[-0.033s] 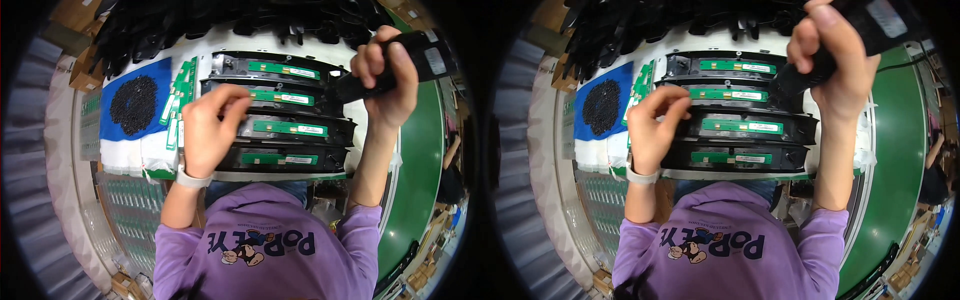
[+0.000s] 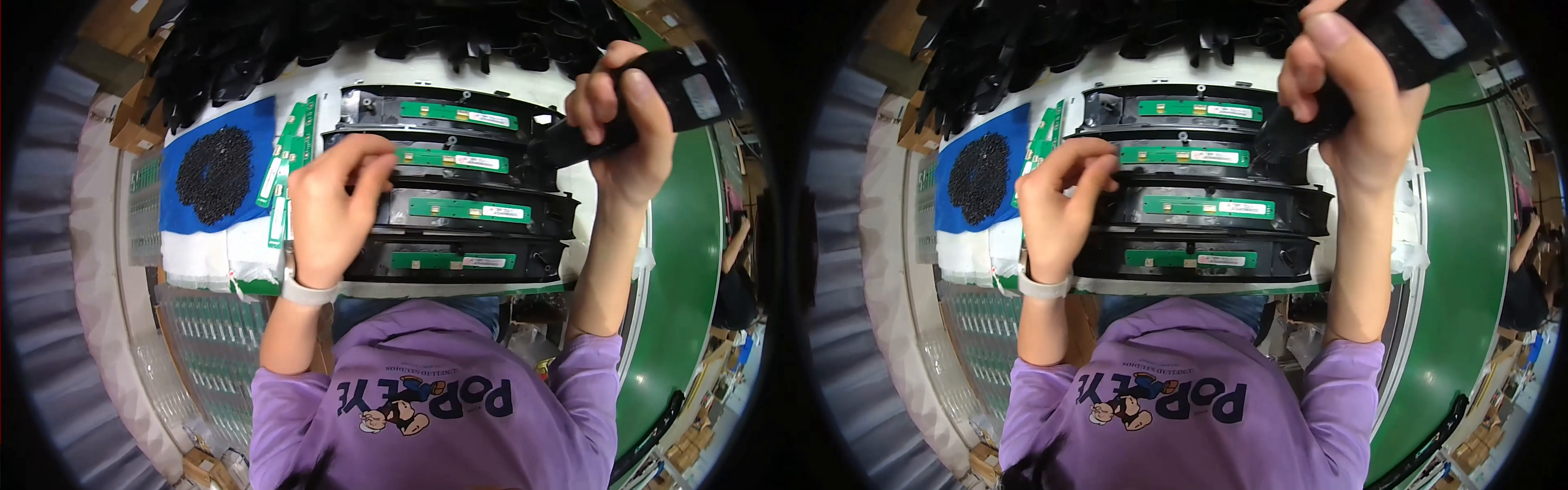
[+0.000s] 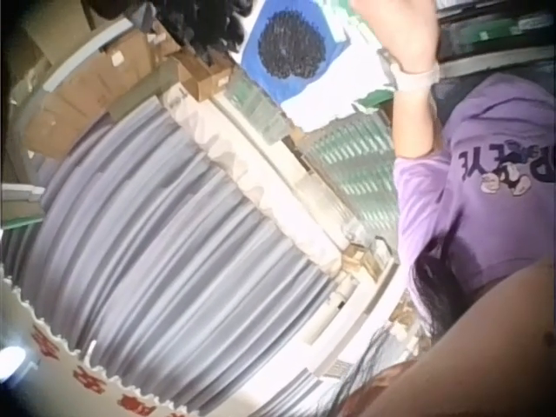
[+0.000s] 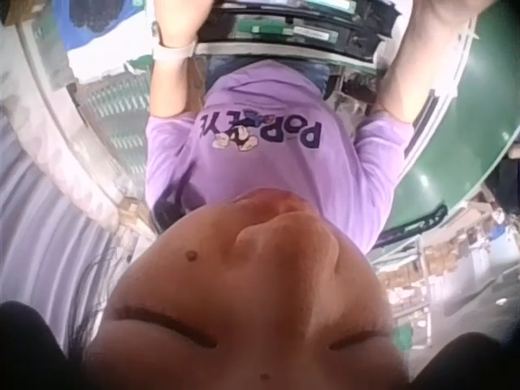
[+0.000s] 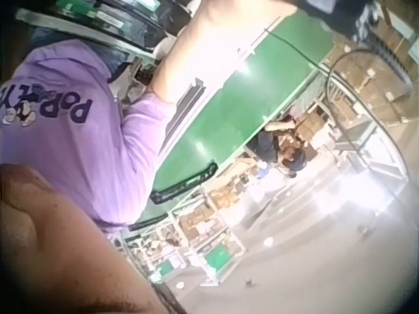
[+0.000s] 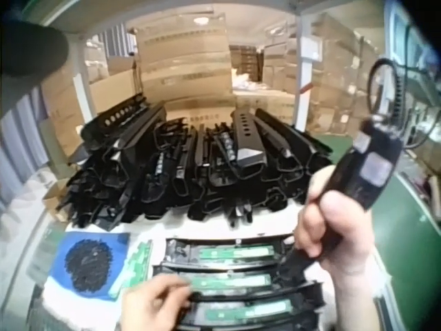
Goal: Assemble toner cartridges by installing circuit boards and securing them with screws using an electric screwdriver at a manufacturing workstation.
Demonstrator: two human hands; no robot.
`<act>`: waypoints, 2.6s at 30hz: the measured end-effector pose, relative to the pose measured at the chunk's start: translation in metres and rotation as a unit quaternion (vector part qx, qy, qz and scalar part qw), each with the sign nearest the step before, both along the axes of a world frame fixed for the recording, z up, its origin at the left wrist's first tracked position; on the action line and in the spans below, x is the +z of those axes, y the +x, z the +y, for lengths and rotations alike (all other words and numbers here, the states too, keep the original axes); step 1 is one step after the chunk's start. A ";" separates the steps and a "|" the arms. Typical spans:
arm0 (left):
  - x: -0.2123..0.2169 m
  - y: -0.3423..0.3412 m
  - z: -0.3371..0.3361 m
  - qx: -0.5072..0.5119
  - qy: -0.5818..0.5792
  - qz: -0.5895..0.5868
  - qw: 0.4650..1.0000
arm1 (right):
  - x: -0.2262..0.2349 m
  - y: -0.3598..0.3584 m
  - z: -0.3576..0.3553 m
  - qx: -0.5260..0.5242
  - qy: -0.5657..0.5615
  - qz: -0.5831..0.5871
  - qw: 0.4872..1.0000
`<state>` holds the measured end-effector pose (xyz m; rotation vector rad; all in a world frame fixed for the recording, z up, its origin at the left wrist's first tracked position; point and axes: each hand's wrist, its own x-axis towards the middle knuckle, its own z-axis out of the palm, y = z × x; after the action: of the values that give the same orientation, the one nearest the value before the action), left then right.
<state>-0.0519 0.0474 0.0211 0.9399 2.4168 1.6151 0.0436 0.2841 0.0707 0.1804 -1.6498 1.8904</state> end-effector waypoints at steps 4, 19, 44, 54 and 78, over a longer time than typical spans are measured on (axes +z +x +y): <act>-0.005 -0.016 -0.001 -0.008 0.001 0.052 0.999 | -0.008 -0.004 -0.002 -0.015 0.001 0.004 1.000; -0.012 -0.024 0.000 -0.034 0.028 0.105 0.994 | -0.011 -0.005 0.001 -0.028 0.009 0.001 1.000; 0.004 -0.010 0.003 -0.097 0.168 -0.105 0.975 | 0.010 0.012 -0.004 0.149 -0.150 0.117 0.970; 0.009 0.007 0.011 -0.199 0.135 -0.217 0.946 | 0.013 0.017 -0.021 0.179 -0.269 0.172 0.931; 0.009 0.027 0.020 -0.249 -0.059 0.188 0.948 | 0.015 0.028 -0.007 0.182 -0.119 0.067 0.974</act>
<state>-0.0250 0.0677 0.0305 1.7913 2.1799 1.1794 0.0720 0.2768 0.0859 0.5293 -1.3542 2.2730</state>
